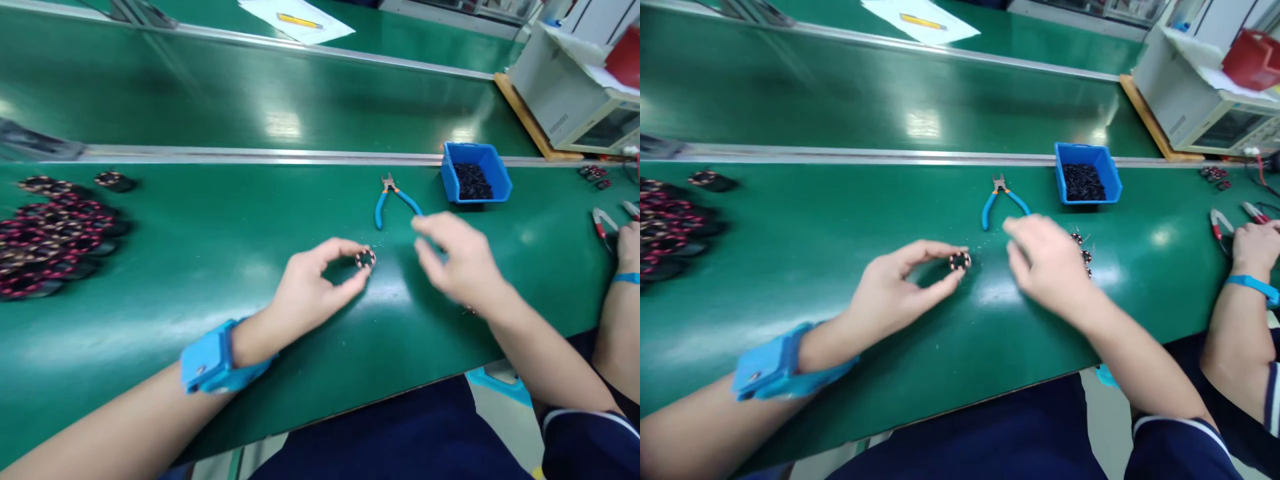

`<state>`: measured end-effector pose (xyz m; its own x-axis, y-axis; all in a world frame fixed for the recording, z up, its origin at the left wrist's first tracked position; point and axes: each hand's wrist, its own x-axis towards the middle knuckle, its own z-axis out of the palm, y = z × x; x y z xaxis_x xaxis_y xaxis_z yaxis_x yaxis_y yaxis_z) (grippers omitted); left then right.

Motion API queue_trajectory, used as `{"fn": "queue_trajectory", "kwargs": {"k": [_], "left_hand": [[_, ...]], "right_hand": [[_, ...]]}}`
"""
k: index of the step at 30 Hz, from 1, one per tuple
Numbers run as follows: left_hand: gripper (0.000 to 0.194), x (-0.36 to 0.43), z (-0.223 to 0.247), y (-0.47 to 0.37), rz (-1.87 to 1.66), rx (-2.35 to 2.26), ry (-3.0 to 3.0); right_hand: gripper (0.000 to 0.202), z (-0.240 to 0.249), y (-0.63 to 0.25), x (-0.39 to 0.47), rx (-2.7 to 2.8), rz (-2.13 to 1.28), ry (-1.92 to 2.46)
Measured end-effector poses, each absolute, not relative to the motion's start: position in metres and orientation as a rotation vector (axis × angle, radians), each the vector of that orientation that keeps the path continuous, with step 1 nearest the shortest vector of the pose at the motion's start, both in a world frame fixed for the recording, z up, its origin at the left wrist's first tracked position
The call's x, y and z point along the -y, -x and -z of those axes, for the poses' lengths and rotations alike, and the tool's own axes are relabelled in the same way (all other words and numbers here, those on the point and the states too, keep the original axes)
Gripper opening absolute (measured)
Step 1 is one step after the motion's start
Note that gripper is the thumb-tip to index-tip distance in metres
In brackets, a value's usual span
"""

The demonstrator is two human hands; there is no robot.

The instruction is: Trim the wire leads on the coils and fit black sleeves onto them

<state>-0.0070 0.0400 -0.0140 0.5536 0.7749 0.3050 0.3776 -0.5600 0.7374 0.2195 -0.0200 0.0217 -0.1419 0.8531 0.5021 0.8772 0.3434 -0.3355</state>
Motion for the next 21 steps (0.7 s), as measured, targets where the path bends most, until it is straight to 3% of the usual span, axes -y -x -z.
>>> {"fn": "queue_trajectory", "kwargs": {"k": [3,7,13,15,21], "left_hand": [[0.021,-0.072,0.02,-0.005,-0.801,-1.035,-2.367],[0.049,-0.082,0.016,-0.029,-0.834,-0.954,-2.602],[0.072,-0.053,0.007,-0.101,-0.634,-0.376,-2.578],[0.072,-0.051,0.014,-0.122,-0.587,-0.383,-2.506],[0.047,-0.049,0.028,-0.13,-0.627,-0.517,-2.4]], "right_hand": [[0.027,-0.032,-0.283,-0.03,1.702,0.301,1.898],[0.028,-0.034,-0.332,-0.078,1.722,0.051,2.424],[0.035,-0.031,-0.32,-0.091,1.756,0.0,2.563],[0.033,-0.031,-0.318,-0.089,1.761,0.002,2.563],[0.019,-0.031,-0.33,-0.083,1.689,0.054,2.453]]}}
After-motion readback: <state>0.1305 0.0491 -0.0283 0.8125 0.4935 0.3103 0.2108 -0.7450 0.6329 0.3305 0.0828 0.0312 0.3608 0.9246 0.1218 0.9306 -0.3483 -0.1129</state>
